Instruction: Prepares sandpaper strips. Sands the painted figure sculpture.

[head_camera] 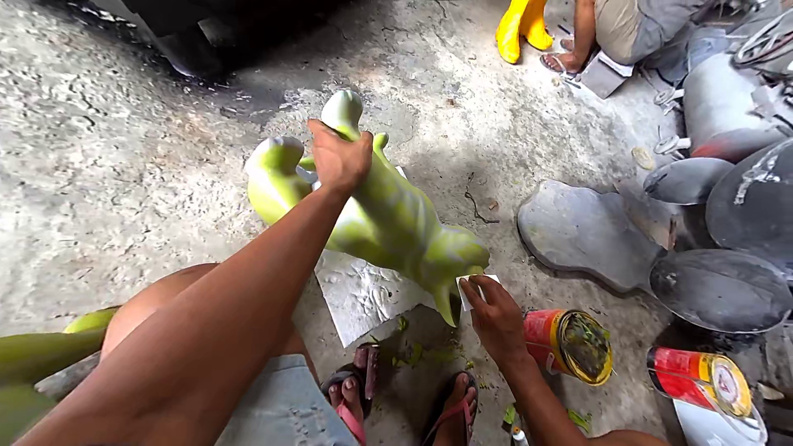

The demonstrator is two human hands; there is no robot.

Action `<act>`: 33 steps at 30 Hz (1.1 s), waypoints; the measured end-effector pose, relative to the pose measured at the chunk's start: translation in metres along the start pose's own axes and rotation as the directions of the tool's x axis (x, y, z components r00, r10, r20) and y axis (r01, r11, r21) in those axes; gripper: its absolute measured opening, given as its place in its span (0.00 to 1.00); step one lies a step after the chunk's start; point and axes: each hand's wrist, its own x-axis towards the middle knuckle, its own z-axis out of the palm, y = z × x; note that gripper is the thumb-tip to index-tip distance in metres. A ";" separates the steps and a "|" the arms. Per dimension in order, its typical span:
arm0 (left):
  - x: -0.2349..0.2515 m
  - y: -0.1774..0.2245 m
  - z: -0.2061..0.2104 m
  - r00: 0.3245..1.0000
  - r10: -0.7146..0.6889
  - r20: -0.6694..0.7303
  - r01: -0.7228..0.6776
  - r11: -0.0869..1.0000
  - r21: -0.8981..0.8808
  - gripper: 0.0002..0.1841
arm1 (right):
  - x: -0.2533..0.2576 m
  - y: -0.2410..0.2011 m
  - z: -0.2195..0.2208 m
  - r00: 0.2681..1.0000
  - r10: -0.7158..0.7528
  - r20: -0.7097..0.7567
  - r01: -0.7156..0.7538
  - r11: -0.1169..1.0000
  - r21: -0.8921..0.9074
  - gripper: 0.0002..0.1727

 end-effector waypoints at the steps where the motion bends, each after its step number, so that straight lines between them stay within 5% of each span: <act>1: 0.000 0.000 0.000 1.000 0.000 0.000 0.000 1.000 0.005 0.46 | 0.001 0.001 -0.002 1.000 -0.012 0.011 0.012 1.000 -0.008 0.26; 7: 0.002 -0.001 0.002 1.000 -0.010 -0.011 0.010 1.000 -0.021 0.44 | 0.012 0.020 -0.018 0.994 -0.090 0.062 0.087 0.995 0.043 0.15; 11: 0.000 -0.002 0.000 1.000 -0.019 -0.004 0.019 1.000 -0.010 0.45 | 0.019 0.036 -0.027 0.964 -0.151 0.221 0.115 0.979 0.166 0.12; 16: -0.003 0.000 -0.003 1.000 -0.013 0.016 0.014 0.999 -0.032 0.44 | 0.009 0.052 -0.043 0.851 0.209 0.482 -0.199 0.977 -0.073 0.12; 19: -0.003 -0.001 -0.003 1.000 -0.020 0.021 0.021 0.999 -0.037 0.45 | 0.002 0.050 -0.046 0.907 0.267 0.327 -0.302 0.951 0.062 0.12; 23: -0.002 0.002 0.001 0.999 -0.041 0.020 0.042 0.999 -0.020 0.45 | 0.010 0.032 -0.040 0.985 0.152 0.080 -0.168 0.954 0.250 0.20; 33: -0.001 0.003 0.000 0.998 -0.054 0.016 0.055 0.998 -0.018 0.45 | 0.004 0.016 -0.005 0.991 -0.129 0.045 0.131 0.991 -0.040 0.25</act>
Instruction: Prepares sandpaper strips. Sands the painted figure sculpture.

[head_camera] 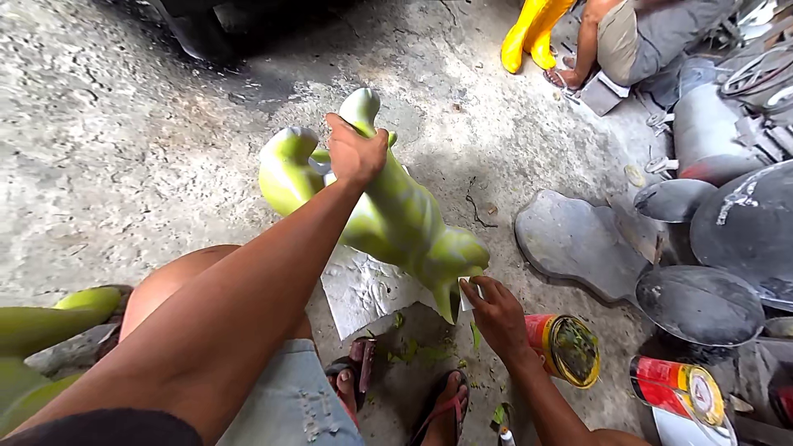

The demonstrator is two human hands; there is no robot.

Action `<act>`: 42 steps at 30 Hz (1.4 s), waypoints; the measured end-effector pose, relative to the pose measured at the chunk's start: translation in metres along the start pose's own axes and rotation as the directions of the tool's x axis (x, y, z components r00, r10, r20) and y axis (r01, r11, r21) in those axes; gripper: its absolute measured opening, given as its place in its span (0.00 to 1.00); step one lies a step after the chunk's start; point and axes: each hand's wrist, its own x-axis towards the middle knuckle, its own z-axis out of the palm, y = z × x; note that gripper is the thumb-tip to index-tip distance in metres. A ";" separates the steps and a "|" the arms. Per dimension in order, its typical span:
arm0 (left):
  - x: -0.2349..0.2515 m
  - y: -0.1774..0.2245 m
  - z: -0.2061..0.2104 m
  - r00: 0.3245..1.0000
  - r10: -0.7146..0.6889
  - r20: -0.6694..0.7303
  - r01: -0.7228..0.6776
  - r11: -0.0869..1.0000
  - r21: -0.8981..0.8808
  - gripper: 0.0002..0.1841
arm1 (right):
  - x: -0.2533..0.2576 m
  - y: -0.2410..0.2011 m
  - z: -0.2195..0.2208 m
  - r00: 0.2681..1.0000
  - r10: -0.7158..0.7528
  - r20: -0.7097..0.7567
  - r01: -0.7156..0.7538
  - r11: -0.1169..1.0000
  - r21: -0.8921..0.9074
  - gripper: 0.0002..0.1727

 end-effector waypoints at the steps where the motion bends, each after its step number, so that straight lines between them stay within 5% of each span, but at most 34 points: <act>1: 0.000 0.000 0.000 1.000 -0.001 0.000 0.001 1.000 0.001 0.44 | -0.003 0.002 -0.001 1.000 -0.017 0.005 0.017 1.000 -0.005 0.24; 25: 0.002 0.000 0.005 1.000 -0.015 0.001 0.015 1.000 0.002 0.44 | 0.020 0.024 -0.011 0.994 -0.098 -0.050 0.101 0.992 0.074 0.23; 35: 0.002 0.000 0.006 1.000 -0.013 -0.004 0.013 1.000 -0.006 0.45 | 0.007 0.033 -0.014 0.976 -0.211 0.050 0.215 0.971 -0.107 0.21; 42: 0.003 0.001 0.007 1.000 -0.008 0.004 0.008 1.000 -0.020 0.45 | 0.030 0.024 -0.012 0.985 -0.171 -0.021 0.173 0.975 0.140 0.23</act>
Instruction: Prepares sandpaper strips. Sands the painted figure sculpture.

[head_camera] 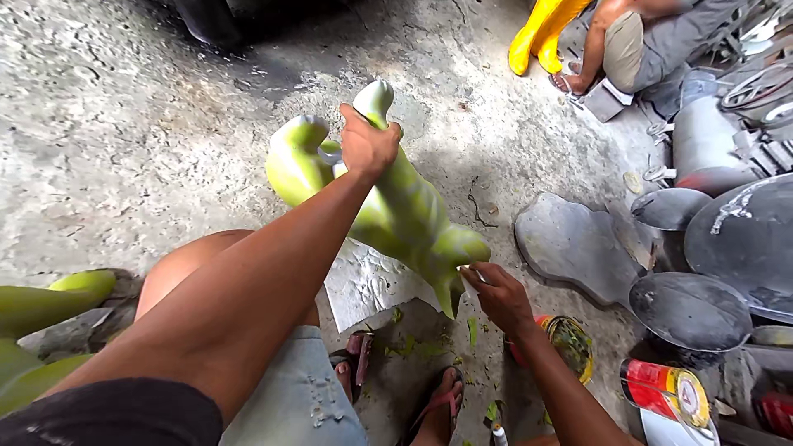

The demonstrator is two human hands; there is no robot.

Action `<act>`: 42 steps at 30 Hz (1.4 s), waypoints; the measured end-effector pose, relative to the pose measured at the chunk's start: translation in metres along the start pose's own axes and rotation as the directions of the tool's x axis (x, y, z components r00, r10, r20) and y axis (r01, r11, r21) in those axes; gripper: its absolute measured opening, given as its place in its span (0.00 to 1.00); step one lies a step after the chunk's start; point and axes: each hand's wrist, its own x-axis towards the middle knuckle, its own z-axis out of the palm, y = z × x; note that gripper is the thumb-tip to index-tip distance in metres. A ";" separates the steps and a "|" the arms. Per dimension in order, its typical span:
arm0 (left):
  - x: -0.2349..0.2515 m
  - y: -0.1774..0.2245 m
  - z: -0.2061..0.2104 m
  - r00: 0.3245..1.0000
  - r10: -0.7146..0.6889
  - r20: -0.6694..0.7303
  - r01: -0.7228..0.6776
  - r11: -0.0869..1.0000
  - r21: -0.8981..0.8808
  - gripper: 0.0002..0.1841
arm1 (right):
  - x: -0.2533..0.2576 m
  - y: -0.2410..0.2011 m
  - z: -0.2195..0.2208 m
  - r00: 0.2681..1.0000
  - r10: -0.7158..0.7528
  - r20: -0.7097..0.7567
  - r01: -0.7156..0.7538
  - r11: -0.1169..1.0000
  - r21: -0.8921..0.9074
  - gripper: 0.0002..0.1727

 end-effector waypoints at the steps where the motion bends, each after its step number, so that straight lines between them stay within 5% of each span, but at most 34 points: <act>1: 0.000 0.000 0.000 1.000 0.000 0.004 0.000 1.000 -0.003 0.45 | 0.002 -0.001 0.005 1.000 -0.008 0.013 0.007 1.000 0.020 0.22; 15: 0.001 0.000 0.000 1.000 -0.008 -0.012 0.008 1.000 0.010 0.45 | -0.021 0.003 0.004 0.991 -0.072 0.115 0.079 0.995 -0.060 0.22; 25: 0.001 0.000 0.000 1.000 0.000 -0.009 0.000 1.000 0.004 0.45 | 0.004 0.000 0.010 0.998 0.055 0.023 -0.057 0.991 0.119 0.23; 35: 0.000 0.001 -0.001 1.000 0.002 -0.001 -0.002 1.000 0.013 0.45 | -0.023 -0.007 0.009 0.997 0.019 0.068 -0.018 1.000 -0.011 0.27; 39: -0.001 0.001 -0.002 1.000 0.005 -0.001 -0.005 1.000 0.013 0.45 | -0.038 -0.013 0.014 0.992 0.123 0.022 -0.124 0.992 0.016 0.23; 42: 0.000 0.000 -0.001 1.000 0.006 0.001 -0.006 1.000 0.017 0.45 | -0.044 -0.027 0.009 0.941 0.326 -0.090 -0.301 0.928 0.218 0.20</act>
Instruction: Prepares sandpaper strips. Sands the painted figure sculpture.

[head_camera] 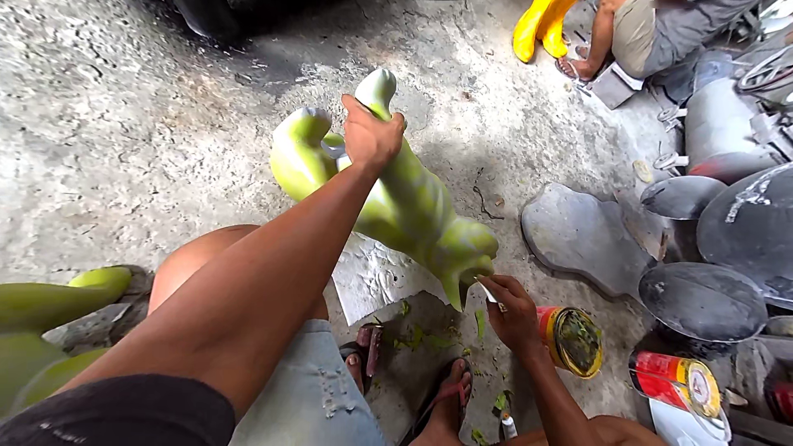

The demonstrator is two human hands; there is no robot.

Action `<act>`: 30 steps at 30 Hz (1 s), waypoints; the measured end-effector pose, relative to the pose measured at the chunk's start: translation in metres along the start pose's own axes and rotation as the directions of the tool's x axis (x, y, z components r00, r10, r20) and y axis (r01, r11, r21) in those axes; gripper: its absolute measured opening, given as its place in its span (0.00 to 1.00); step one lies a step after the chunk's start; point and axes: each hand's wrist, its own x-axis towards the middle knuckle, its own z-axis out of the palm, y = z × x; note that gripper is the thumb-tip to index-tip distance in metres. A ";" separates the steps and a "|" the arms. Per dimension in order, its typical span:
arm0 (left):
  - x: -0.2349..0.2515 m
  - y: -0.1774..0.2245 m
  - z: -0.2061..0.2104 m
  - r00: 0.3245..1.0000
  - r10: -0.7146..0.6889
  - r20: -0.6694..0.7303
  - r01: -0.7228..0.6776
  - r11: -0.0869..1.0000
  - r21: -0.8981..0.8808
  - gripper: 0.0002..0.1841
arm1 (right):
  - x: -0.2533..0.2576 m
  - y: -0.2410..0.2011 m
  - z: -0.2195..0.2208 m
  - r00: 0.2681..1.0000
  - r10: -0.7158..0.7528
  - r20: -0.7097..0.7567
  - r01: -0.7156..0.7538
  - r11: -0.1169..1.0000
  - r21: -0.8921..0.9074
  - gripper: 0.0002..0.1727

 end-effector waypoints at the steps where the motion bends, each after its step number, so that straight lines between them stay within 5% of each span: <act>1: 0.001 0.000 0.000 1.000 0.001 0.000 -0.001 1.000 0.002 0.45 | -0.001 -0.005 -0.002 0.997 0.064 -0.053 -0.059 0.995 0.083 0.20; 9: 0.006 -0.014 -0.012 0.997 0.057 0.046 -0.049 0.985 -0.167 0.46 | -0.018 -0.034 -0.010 0.811 0.524 -0.261 -0.342 0.785 0.516 0.13; 14: -0.002 -0.018 -0.047 0.974 -0.131 0.187 0.198 0.892 -0.405 0.36 | -0.034 -0.051 -0.007 0.718 0.664 -0.211 -0.426 0.658 0.621 0.11; 18: -0.017 -0.030 -0.064 0.983 -0.136 0.123 0.178 0.863 -0.474 0.35 | -0.046 -0.057 0.006 0.586 0.807 -0.075 -0.478 0.419 0.772 0.10; 24: -0.049 -0.004 -0.126 0.979 0.182 0.092 -0.093 0.802 -0.590 0.20 | -0.036 -0.059 -0.015 0.492 0.869 -0.058 -0.440 0.305 0.845 0.11; 27: -0.055 0.011 -0.162 0.941 0.336 0.033 -0.253 0.766 -0.591 0.15 | -0.025 -0.062 -0.029 0.513 0.853 -0.099 -0.388 0.333 0.859 0.11; 30: -0.065 0.003 -0.182 0.857 0.513 -0.047 -0.440 0.682 -0.585 0.08 | -0.014 -0.069 -0.037 0.607 0.785 -0.122 -0.366 0.412 0.834 0.12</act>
